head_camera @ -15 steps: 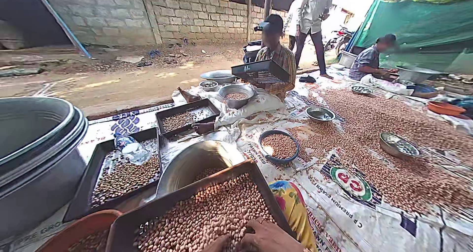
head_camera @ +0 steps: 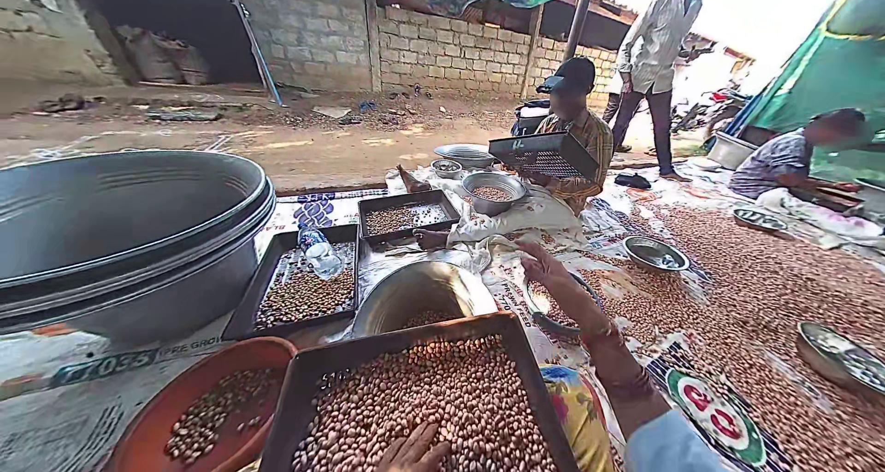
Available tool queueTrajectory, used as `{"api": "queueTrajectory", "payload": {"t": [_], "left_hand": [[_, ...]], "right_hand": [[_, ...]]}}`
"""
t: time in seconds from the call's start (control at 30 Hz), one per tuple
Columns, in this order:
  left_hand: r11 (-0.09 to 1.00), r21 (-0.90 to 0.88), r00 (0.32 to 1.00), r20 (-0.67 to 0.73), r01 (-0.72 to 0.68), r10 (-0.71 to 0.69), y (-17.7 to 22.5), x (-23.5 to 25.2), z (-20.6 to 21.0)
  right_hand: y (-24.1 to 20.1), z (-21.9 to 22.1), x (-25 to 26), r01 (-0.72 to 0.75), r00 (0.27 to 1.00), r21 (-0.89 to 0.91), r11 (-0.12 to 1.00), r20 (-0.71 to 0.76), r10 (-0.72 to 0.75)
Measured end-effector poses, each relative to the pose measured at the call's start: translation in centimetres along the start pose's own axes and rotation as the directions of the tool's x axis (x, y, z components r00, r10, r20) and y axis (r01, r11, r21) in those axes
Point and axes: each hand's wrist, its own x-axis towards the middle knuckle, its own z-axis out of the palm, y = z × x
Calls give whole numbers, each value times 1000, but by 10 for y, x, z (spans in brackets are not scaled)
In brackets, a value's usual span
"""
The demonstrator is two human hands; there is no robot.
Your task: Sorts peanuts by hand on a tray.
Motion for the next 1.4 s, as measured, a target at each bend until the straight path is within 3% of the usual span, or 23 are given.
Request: {"api": "queueTrajectory", "payload": {"t": [0.07,0.13,0.27,0.37,0.43,0.6,0.7,0.83,0.97,1.03,1.1,1.17,1.23,1.3,1.4], "left_hand": [[999,34,1000,-5,-23,23,-6,1,6],[999,29,999,-16,-42,43,-6,2,9],[1000,4,999,29,21,-21,5,-1,-5],[999,-17,998,41,44,-43,8,-1,-7],[1000,-9,1000,16,19,-19,5,-1,-4],[999,14,998,53,31,-31,1,1,-1],[999,25,997,62,40,-41,1,-1,1],[999,-1,997,67,45,-45,3,-2,-3],[999,8,995,85,47,-47,6,2,-4],[999,12,995,93,44,-45,6,0,-7],[999,-19,996,80,42,-40,4,-3,-14],[993,-113,998,48,41,-35,9,-4,-22],[979,-203,999,26,-33,39,18,-8,-35],[937,-333,971,171,-105,169,24,-9,-48],[913,-402,832,482,-68,275,38,2,-40]], "right_hand": [[-15,-10,34,-64,993,187,980,-86,81],[-28,-16,58,-78,986,227,971,-128,109],[-61,7,92,-83,989,365,927,-82,121],[-74,41,98,-89,996,423,902,27,86],[-85,72,92,-137,982,472,871,182,56],[-99,144,75,-219,808,525,822,570,-149],[-120,170,50,-231,753,535,813,627,-199],[-116,167,24,-142,700,530,836,651,-294],[-82,144,-11,13,683,309,951,691,-234],[-55,126,-39,172,609,54,984,779,-149],[-25,105,-70,278,527,-162,947,850,-10],[4,80,-107,291,468,-279,915,876,118],[26,62,-147,222,469,-369,903,852,233],[37,54,-179,129,485,-458,879,803,347],[49,64,-206,86,549,-534,841,730,407]]}}
